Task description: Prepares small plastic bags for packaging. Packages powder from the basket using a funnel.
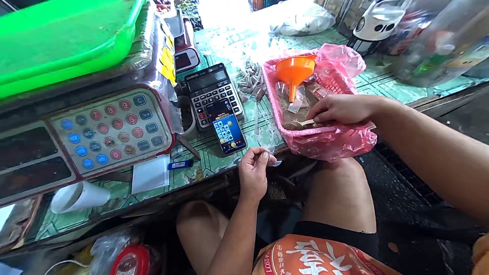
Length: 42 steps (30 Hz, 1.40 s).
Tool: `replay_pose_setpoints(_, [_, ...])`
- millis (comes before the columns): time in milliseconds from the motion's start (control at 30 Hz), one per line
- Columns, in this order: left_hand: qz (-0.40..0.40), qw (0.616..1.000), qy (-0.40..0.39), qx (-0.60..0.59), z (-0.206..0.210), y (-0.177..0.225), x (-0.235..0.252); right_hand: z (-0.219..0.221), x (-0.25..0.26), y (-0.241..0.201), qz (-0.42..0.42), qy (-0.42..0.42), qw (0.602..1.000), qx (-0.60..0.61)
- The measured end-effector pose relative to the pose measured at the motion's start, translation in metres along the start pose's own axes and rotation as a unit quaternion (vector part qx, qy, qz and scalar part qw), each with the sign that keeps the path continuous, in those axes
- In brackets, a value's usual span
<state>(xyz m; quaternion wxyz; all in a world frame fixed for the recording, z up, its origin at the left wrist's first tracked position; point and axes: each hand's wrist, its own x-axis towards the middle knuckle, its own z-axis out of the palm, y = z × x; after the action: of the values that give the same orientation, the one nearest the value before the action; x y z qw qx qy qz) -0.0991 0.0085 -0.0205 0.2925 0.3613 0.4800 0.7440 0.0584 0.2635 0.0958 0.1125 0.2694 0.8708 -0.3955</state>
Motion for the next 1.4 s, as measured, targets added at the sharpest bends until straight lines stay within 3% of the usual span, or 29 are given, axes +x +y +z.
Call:
replay_pose_setpoints(400, [-0.014, 0.999, 0.033, -0.024, 0.002, -0.002, 0.003, -0.007, -0.003, 0.003, 0.011, 0.019, 1.0, 0.023])
replay_pose_setpoints(667, [0.0, 0.999, 0.019, -0.029, -0.002, -0.001, -0.001, -0.001, 0.013, 0.012, 0.015, 0.02, 0.991, -0.128])
replay_pose_setpoints(767, [0.0, 0.999, 0.016, -0.042, -0.005, 0.0, -0.002, -0.014, 0.019, 0.004, -0.01, 0.106, 0.975, -0.193])
replay_pose_setpoints(900, [0.011, 0.999, 0.019, -0.033, -0.007, 0.005, -0.005, -0.014, 0.005, -0.041, -0.126, 0.211, 0.963, -0.112])
replay_pose_setpoints(1000, [0.039, 0.999, 0.012, -0.013, -0.007, 0.012, -0.01, 0.04, -0.021, -0.085, -0.165, 0.161, 0.972, -0.049])
replay_pose_setpoints(1133, [0.059, 0.998, 0.008, 0.014, -0.006, 0.023, -0.018, 0.099, -0.015, -0.082, -0.184, 0.075, 0.98, 0.004])
replay_pose_setpoints(1233, [0.008, 0.999, 0.002, -0.047, -0.007, 0.025, -0.025, 0.106, -0.015, -0.081, -0.194, 0.072, 0.978, 0.036])
replay_pose_setpoints(1400, [-0.072, 0.988, -0.018, -0.135, -0.011, 0.022, -0.029, 0.098, -0.02, -0.085, -0.194, 0.072, 0.978, -0.021])
